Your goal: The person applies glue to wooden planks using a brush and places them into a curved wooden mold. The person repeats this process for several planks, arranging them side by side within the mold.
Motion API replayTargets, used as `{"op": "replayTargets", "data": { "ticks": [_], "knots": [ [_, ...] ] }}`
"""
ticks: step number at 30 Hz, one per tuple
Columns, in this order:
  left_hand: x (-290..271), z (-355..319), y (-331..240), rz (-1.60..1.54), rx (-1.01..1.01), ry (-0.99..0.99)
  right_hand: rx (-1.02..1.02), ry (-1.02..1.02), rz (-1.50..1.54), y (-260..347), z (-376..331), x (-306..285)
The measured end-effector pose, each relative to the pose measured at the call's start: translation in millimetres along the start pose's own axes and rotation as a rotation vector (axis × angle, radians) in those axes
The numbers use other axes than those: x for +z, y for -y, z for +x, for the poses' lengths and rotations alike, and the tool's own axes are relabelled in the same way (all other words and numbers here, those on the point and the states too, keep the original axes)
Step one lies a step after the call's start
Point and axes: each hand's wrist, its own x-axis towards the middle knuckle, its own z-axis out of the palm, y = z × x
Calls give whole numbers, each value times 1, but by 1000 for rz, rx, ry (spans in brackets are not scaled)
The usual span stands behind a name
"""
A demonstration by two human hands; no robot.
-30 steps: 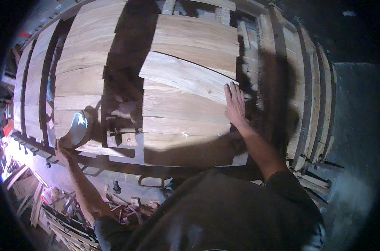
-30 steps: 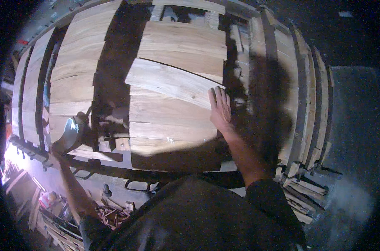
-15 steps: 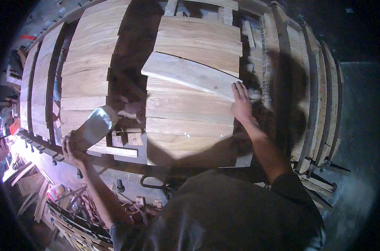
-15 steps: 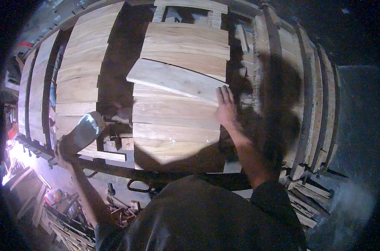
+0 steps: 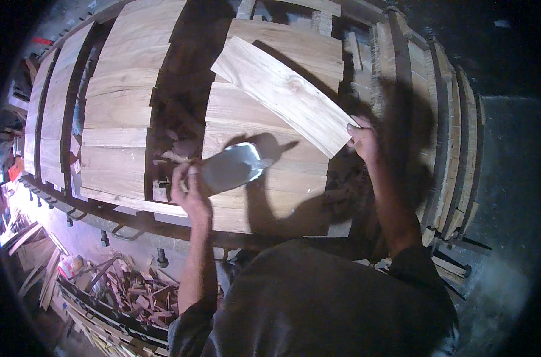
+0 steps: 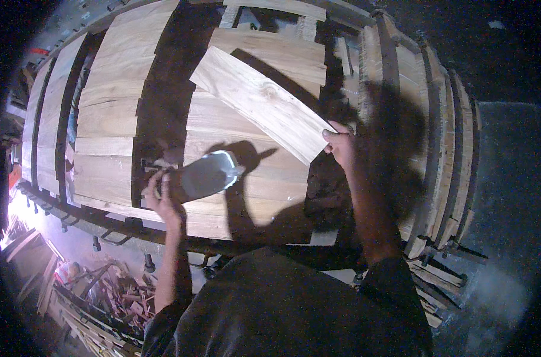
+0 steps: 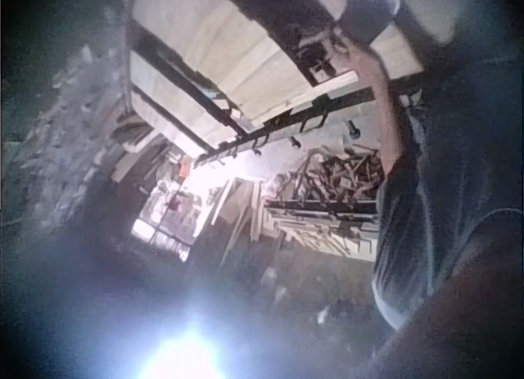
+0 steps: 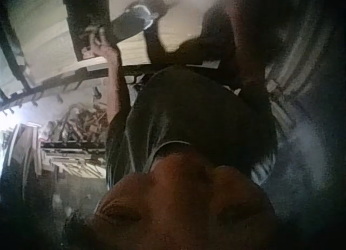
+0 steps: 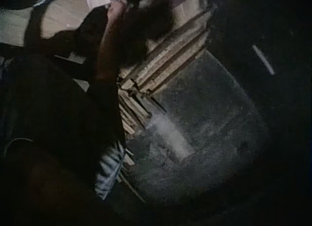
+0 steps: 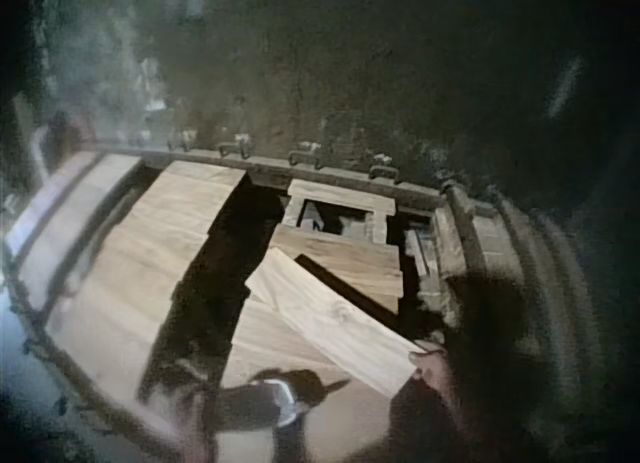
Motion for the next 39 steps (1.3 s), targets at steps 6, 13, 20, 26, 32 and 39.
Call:
{"op": "replayTargets", "data": {
  "ticks": [6, 13, 20, 26, 32, 39],
  "knots": [
    [17, -39, -3, 246, 95, 140, 30, 68, 63, 5, -12, 2],
    [-19, -21, -47, -125, -94, 347, -22, 156, -46, 31, -19, 16],
    [-52, 21, -105, -966, -242, 187, -124, 206, -532, 90, -45, 62],
    [-103, -15, -114, -971, -162, 142, -171, 456, -209, 124, -75, 126],
    [-136, -50, -109, -1120, -5, -9, -324, 500, -160, 139, -108, 179],
    [-178, -77, -106, -1134, 61, -12, -393, 441, -200, 147, -134, 212]
  ]
}}
